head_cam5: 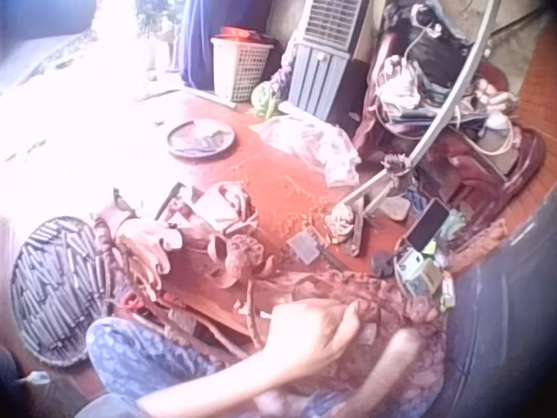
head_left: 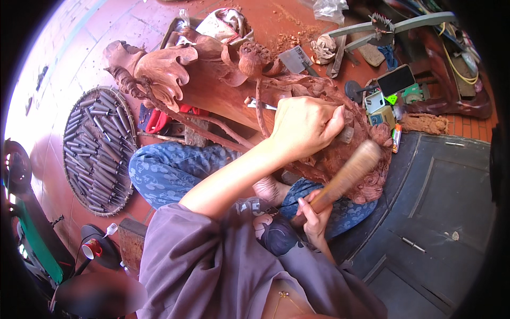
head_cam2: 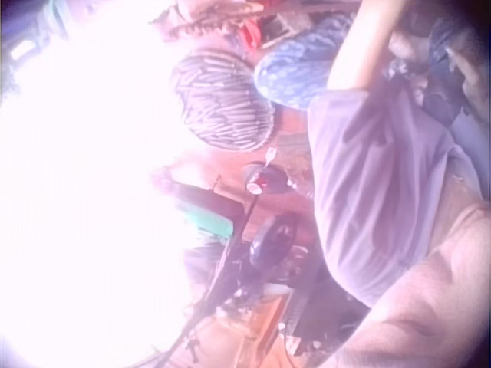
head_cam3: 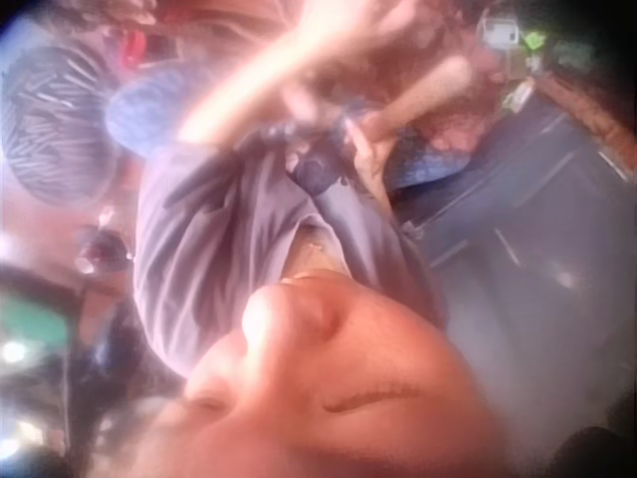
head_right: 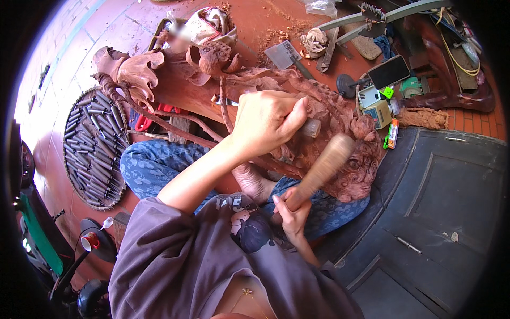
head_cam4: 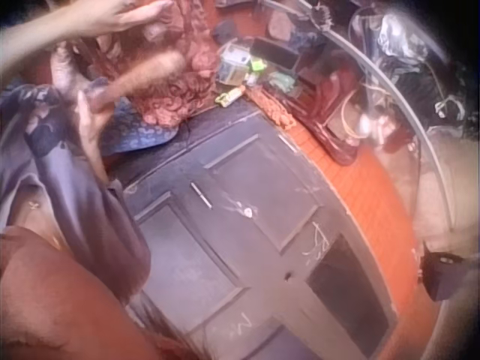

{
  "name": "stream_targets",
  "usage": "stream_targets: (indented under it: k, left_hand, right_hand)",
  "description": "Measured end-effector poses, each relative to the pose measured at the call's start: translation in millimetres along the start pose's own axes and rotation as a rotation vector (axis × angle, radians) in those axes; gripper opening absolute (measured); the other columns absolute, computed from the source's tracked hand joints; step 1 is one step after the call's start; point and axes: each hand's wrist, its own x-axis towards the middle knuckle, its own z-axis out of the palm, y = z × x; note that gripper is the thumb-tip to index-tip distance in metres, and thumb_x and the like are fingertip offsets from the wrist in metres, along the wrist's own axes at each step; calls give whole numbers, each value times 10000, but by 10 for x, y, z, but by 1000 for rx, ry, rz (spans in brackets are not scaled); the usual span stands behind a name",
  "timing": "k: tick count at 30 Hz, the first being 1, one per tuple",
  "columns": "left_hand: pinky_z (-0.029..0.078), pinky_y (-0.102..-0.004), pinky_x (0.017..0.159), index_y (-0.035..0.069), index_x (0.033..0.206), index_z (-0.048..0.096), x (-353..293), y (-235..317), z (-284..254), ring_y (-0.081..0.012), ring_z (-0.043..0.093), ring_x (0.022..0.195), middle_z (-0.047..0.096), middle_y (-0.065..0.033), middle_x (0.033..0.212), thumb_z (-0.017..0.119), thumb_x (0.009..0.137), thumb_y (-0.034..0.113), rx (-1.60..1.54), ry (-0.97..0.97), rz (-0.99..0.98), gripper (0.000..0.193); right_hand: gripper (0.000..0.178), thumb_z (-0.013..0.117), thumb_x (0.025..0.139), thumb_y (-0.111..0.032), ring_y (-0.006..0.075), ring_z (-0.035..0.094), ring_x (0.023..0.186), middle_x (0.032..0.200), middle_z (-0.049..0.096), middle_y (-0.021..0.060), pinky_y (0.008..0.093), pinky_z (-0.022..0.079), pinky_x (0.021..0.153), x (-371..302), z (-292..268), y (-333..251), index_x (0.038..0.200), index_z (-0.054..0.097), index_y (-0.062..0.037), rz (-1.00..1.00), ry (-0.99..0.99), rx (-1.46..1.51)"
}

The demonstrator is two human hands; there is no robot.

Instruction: The person is carving a large piece of wood using a chisel and mallet. They are sitting cross-legged on the floor and repeatedly striking the chisel to shape the wood.

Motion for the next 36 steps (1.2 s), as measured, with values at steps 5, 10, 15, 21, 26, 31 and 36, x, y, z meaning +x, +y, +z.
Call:
stream_targets:
  k: [5,10,15,21,26,31,36]
  left_hand:
    - [420,-407,465,56,577,551,1,-14,-32,-327,560,514,529,-123,548,543,884,256,43,-8,-25,366]
    - [435,-403,465,62,573,563,-6,17,14,-314,570,509,544,-111,548,549,881,255,108,18,-31,364]
    - [435,-399,453,78,539,568,-117,264,201,-286,560,477,516,-91,513,561,882,275,6,-11,67,395]
    - [406,-405,420,75,494,521,-108,209,301,-292,545,458,506,-92,493,554,869,268,-23,51,100,423]
    - [404,-405,414,76,503,524,-114,106,191,-293,546,462,504,-95,495,535,869,274,-26,0,82,416]
    - [399,-407,407,72,508,534,-130,72,162,-294,544,464,490,-97,491,532,869,281,1,-38,95,418]
    - [390,-409,403,67,503,537,-132,27,131,-299,537,454,495,-100,493,536,861,279,-17,-37,87,416]
  right_hand:
    - [235,640,789,8,129,508,527,690,515,74,259,445,526,23,-22,45,884,432,-44,20,-54,-15]
    - [226,641,785,-9,133,501,512,681,516,81,265,442,517,-17,54,52,883,440,-37,-66,20,63]
    - [271,666,770,15,129,538,547,679,537,82,260,461,559,-43,-73,-59,891,426,-22,-73,-9,25]
    - [250,639,778,22,137,534,560,669,517,75,268,444,603,-21,-147,-128,892,421,-21,-186,5,34]
    - [238,643,790,19,134,531,551,672,516,72,267,446,586,-29,-76,-107,885,429,-19,-148,28,-43]
    - [240,658,793,6,130,531,554,700,511,73,262,446,569,-34,-19,-89,876,434,-19,-105,12,-87]
    - [221,645,792,8,130,529,561,699,520,78,264,443,577,-25,48,39,868,439,-18,-202,93,116]
